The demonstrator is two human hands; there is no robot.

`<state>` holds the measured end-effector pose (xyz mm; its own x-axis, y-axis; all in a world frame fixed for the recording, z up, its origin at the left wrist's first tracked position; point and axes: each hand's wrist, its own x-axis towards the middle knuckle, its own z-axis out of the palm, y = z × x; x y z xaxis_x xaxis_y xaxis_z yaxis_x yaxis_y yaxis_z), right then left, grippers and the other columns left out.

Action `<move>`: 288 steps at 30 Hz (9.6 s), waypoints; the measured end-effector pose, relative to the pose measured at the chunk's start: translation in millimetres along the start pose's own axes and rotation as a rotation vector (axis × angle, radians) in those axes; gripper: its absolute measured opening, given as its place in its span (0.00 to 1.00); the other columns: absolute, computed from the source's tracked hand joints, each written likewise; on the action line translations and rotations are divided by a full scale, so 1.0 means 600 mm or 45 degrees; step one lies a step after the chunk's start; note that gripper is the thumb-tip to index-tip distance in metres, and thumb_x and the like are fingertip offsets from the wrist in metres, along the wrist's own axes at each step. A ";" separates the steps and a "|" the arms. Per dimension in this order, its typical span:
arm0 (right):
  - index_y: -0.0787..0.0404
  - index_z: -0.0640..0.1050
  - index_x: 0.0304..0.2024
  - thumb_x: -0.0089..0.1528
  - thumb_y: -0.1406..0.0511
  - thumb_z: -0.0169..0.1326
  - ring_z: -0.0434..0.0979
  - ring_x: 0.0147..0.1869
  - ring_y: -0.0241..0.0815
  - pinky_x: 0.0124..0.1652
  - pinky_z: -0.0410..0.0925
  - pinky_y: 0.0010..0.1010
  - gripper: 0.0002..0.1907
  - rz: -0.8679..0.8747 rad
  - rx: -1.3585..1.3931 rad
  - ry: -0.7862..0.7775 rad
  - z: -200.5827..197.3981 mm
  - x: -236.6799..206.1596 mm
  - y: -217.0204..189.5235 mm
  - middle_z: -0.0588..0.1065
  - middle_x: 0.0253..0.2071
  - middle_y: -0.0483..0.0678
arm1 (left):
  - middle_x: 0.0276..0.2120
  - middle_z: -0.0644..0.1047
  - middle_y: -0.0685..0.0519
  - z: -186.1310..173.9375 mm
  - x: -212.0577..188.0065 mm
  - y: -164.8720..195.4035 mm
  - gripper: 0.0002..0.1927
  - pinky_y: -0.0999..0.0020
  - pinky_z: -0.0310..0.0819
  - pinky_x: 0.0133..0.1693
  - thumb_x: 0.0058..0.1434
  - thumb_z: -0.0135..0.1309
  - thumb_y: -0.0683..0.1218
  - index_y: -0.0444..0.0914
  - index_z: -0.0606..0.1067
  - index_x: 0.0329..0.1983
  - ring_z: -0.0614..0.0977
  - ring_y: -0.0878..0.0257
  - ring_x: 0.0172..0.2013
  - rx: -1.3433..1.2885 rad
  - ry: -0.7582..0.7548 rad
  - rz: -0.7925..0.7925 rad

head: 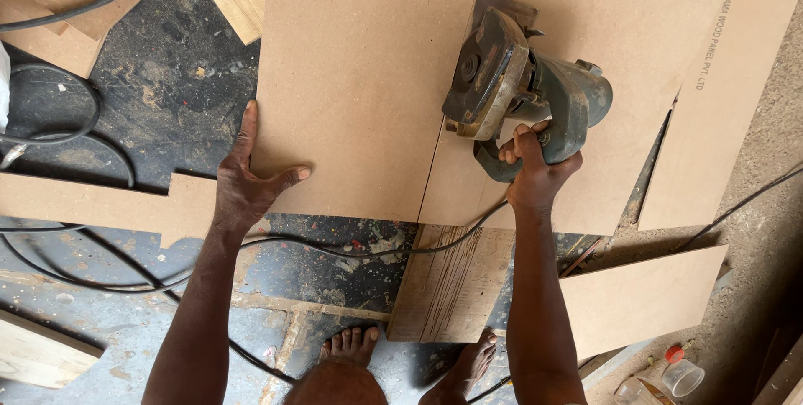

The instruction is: The person uses a circular saw to cut a large wood panel along a marked line. They then mark another line on the panel with a pencil and cut along it with the saw, separating the panel into two pieces.

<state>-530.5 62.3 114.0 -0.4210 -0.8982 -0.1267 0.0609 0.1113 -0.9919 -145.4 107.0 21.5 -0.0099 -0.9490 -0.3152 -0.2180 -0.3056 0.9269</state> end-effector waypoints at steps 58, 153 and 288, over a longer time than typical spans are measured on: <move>0.63 0.74 0.39 0.61 0.77 0.54 0.71 0.26 0.38 0.27 0.69 0.36 0.07 -0.050 0.022 -0.038 0.013 0.061 -0.002 0.75 0.31 0.52 | 0.65 0.71 0.39 0.002 0.003 0.004 0.61 0.59 0.80 0.49 0.44 0.71 0.48 0.43 0.50 0.78 0.80 0.54 0.58 -0.003 0.009 -0.051; 0.63 0.74 0.40 0.61 0.76 0.56 0.70 0.23 0.37 0.26 0.70 0.35 0.07 -0.067 0.008 -0.041 0.052 0.145 -0.024 0.73 0.28 0.49 | 0.65 0.70 0.38 0.000 0.009 0.013 0.61 0.59 0.79 0.50 0.42 0.71 0.49 0.42 0.50 0.78 0.79 0.54 0.58 0.015 -0.011 -0.144; 0.64 0.73 0.40 0.62 0.78 0.53 0.71 0.27 0.36 0.28 0.69 0.31 0.07 -0.078 0.080 -0.097 0.055 0.171 -0.020 0.75 0.32 0.51 | 0.65 0.67 0.51 -0.081 0.202 -0.019 0.22 0.46 0.62 0.63 0.74 0.47 0.43 0.45 0.70 0.71 0.68 0.52 0.65 1.352 0.572 0.362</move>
<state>-544.4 -45.1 113.0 -0.3561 -0.9324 -0.0624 0.0945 0.0305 -0.9951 -96.5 -8.5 -17.3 0.1083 -0.9794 0.1702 -0.9656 -0.0630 0.2523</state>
